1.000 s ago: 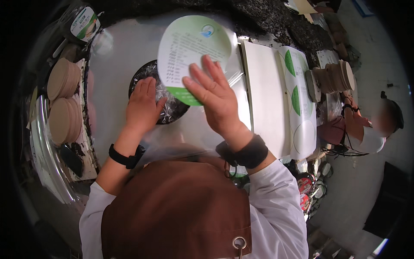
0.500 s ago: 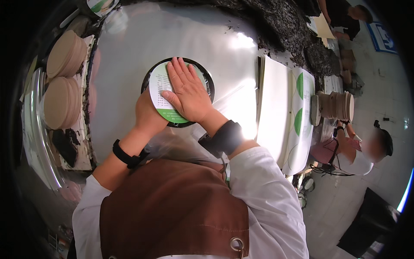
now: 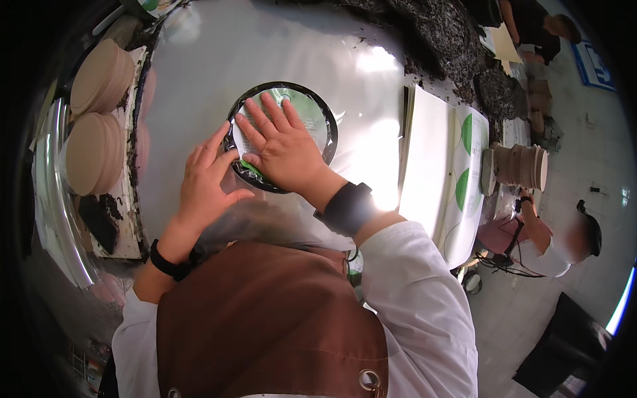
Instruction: The person prepares and wraps dark compressed discs by placing them into a circular metal mold on a plastic-lined surface, covering them with plastic wrap, and applying a label to the top.
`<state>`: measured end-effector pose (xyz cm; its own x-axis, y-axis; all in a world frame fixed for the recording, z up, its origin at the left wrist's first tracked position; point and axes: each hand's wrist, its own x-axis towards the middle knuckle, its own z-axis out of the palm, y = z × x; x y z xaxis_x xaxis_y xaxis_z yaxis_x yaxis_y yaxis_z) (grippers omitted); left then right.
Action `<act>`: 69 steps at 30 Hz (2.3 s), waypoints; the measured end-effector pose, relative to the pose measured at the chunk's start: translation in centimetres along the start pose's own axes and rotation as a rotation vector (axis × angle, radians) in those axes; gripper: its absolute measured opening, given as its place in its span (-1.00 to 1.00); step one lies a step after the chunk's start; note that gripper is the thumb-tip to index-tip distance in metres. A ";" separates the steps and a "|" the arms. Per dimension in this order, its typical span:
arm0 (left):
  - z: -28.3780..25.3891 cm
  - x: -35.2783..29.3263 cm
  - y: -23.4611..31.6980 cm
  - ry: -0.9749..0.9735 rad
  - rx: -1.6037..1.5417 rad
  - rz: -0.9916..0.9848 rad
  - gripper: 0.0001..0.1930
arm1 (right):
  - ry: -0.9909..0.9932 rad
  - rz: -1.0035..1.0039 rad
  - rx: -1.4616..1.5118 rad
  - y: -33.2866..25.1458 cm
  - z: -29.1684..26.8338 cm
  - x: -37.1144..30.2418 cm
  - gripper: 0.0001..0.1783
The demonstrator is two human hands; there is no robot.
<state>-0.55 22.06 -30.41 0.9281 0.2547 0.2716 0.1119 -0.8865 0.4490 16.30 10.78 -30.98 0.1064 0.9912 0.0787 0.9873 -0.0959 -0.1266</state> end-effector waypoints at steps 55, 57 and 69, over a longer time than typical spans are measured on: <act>1.5 0.4 0.0 -0.265 0.094 0.070 -0.88 | -0.041 0.319 0.156 -0.5 -6.6 -18.8 -0.83; 1.5 4.1 -2.0 -0.522 -0.151 -0.228 -0.77 | 0.243 0.368 0.181 -0.1 -8.8 -17.9 -0.87; -10.1 8.9 6.2 -0.296 0.065 0.030 -0.82 | 0.036 0.040 0.209 -5.1 -5.4 -7.0 -0.90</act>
<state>4.80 22.77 -16.58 0.9934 0.1126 0.0198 0.0963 -0.9174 0.3862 11.16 3.80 -25.50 0.1531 0.9827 0.1043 0.9367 -0.1107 -0.3322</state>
